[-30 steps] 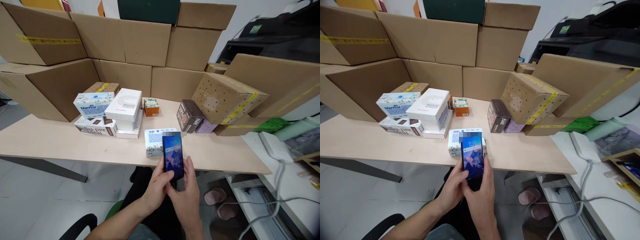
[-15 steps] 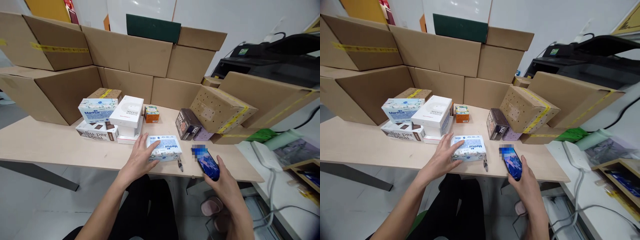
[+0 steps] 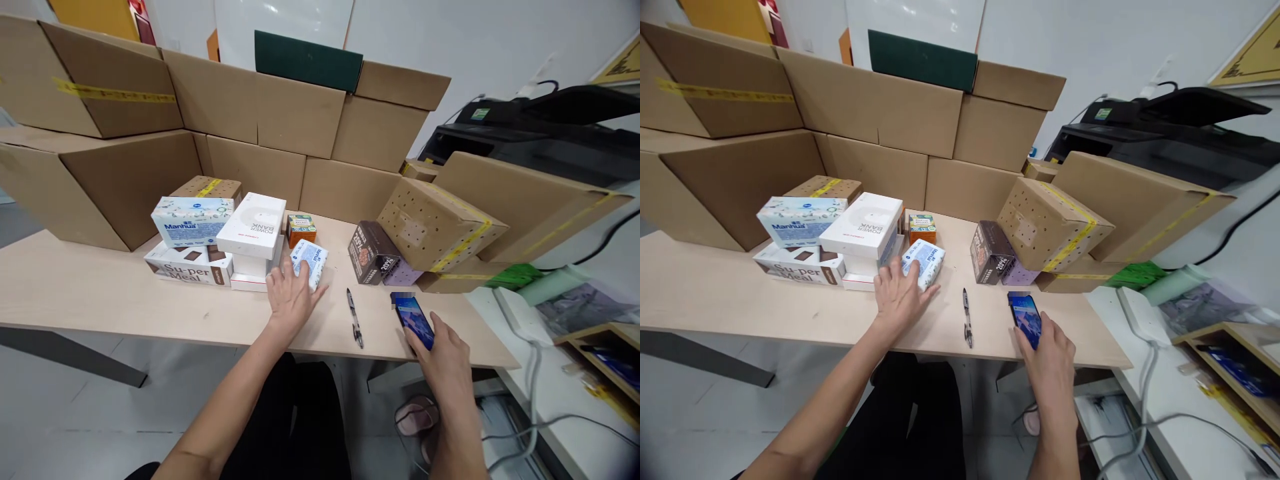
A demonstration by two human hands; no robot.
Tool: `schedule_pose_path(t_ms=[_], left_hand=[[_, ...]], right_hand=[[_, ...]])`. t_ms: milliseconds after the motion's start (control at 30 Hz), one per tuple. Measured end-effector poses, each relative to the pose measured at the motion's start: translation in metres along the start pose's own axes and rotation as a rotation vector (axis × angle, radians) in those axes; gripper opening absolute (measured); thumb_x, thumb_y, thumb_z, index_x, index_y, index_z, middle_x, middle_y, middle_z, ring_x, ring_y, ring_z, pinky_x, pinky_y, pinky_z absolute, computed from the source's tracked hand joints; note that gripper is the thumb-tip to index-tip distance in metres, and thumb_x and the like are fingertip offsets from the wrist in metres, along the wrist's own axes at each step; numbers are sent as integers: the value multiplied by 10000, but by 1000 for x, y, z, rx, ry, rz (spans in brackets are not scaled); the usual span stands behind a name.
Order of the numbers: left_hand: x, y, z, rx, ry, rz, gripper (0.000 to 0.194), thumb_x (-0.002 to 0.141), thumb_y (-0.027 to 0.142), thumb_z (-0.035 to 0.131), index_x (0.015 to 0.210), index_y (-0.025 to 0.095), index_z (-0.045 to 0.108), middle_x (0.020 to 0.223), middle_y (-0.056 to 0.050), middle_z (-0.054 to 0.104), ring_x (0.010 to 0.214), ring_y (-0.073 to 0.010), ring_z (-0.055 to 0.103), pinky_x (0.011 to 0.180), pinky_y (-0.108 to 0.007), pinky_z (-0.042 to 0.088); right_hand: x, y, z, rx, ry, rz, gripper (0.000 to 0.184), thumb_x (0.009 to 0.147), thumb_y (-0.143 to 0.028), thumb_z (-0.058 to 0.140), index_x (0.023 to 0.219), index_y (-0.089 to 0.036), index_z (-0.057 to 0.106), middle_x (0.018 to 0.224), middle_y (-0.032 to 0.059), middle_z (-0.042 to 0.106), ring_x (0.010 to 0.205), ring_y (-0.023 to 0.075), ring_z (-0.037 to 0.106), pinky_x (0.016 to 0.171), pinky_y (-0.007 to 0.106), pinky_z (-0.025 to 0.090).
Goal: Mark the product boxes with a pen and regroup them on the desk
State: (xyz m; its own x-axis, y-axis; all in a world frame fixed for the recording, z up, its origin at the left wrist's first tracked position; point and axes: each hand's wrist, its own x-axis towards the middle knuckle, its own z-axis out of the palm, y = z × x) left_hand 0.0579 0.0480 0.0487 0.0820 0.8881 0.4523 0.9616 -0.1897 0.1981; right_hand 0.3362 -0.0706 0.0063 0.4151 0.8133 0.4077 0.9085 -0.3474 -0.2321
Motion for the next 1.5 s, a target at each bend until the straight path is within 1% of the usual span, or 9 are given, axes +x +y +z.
schedule_pose_path(t_ms=[233,400,567,800,933,1067,1233,1333,1500], left_hand=[[39,8,17,-24,-76,-33,725,892,666,480,1413,162,487,1541,-231,370,1247,-427,439,984,-538,354],[27,9,6,-48,-35,-32,807,863,692,505,1472,169,416,1555,-233,327,1282,-443,404,997,-562,341],[-11,3,0,-79,-108,102,342,946,428,487,1091,175,665,1113,-178,603,1062,-346,517,886,-467,398],[-1,-8,18,-178,-255,174,317,911,335,561,1189,202,639,1192,-154,623,1166,-364,497,950,-530,398],[0,-16,24,-389,-261,242,442,853,218,606,1289,286,610,1410,-101,560,1251,-351,484,991,-548,420],[-17,-33,19,-845,-51,113,371,920,153,441,1208,210,668,1248,-111,676,1175,-264,593,1027,-468,466],[-53,-56,6,-1457,217,-311,379,983,429,483,1257,222,644,1263,-90,683,1190,-236,631,1047,-398,477],[-67,-62,6,-1563,189,-341,456,980,515,460,1296,233,632,1330,-96,647,1238,-243,601,1075,-402,452],[-70,-60,7,-1515,151,-338,536,971,560,435,1381,240,566,1379,-110,604,1305,-271,544,1086,-443,451]], right_hand=[[50,-71,2,340,86,13,774,899,-559,482,1510,-105,342,1260,242,579,1026,317,604,881,464,486],[86,-109,17,311,82,49,861,888,-523,522,1555,-73,215,1213,287,545,1027,375,598,867,529,470],[100,-124,30,346,129,106,738,890,-486,513,1458,-38,369,1159,273,536,1005,357,586,873,524,470],[83,-126,23,457,365,9,632,838,-409,591,1365,-80,474,1228,234,516,1148,331,535,946,490,481],[47,-121,-9,799,503,11,693,787,-406,693,1392,-183,440,1302,180,495,900,216,634,761,388,570],[12,-112,-32,1134,308,-14,633,789,-350,718,1363,-256,469,1324,129,522,837,156,642,619,276,566],[-14,-105,-15,1159,-142,-155,587,816,-312,714,1367,-271,517,1247,99,610,861,163,636,681,282,557],[-20,-108,0,1084,-290,-201,616,844,-316,689,1423,-274,485,1253,98,617,847,152,617,745,303,548],[-26,-115,1,1067,-283,-159,762,870,-322,648,1547,-275,303,1386,117,561,976,165,633,867,324,542]])
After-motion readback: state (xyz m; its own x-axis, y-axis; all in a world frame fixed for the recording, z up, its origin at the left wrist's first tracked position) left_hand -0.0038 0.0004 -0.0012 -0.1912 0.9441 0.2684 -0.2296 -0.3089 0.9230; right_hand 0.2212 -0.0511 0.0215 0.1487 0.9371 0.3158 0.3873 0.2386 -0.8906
